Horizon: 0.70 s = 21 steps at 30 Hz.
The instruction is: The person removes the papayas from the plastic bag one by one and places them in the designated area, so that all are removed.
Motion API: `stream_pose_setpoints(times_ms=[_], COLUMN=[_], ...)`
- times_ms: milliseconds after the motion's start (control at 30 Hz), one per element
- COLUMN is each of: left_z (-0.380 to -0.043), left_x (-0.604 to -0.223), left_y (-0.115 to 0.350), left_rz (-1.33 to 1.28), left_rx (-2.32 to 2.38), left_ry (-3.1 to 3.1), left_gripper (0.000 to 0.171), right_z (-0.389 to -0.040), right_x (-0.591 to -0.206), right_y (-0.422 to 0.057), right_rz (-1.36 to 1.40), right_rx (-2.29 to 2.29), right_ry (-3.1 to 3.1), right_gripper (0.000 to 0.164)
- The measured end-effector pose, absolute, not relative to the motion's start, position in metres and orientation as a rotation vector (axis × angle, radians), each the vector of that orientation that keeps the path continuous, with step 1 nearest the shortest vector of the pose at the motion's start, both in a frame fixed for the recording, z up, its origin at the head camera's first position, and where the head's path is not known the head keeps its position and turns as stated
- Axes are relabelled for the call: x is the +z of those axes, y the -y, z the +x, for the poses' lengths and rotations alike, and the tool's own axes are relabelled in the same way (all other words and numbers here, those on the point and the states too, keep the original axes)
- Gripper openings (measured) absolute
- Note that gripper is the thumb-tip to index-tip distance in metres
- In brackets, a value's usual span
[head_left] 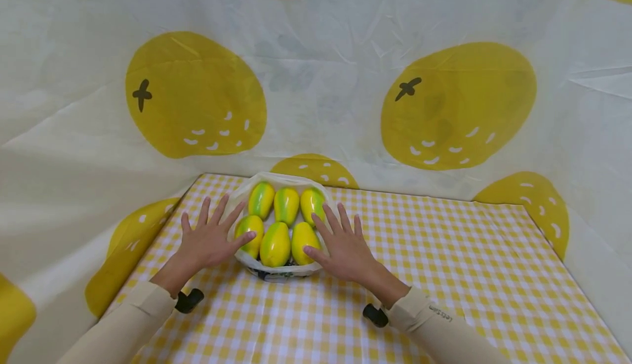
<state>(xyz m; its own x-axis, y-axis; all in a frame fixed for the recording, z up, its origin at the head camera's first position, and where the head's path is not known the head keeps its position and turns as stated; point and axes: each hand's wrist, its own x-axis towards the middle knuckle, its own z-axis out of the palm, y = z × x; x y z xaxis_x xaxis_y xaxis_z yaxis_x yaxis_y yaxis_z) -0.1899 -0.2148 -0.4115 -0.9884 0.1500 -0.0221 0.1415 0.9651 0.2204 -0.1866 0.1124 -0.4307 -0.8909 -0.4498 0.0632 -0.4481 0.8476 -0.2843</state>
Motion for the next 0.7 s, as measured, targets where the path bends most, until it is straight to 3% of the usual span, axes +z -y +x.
stream_pose_setpoints(times_ms=[700], left_z=[-0.203], left_x=[-0.422], left_y=[0.226], left_rz=[0.224], left_rx=[0.559], left_ry=[-2.994], left_gripper=[0.087], right_z=[-0.183], right_x=[-0.428], right_y=[-0.105], right_rz=[-0.812], right_rx=[-0.553], right_ry=[-2.994], right_gripper=[0.078])
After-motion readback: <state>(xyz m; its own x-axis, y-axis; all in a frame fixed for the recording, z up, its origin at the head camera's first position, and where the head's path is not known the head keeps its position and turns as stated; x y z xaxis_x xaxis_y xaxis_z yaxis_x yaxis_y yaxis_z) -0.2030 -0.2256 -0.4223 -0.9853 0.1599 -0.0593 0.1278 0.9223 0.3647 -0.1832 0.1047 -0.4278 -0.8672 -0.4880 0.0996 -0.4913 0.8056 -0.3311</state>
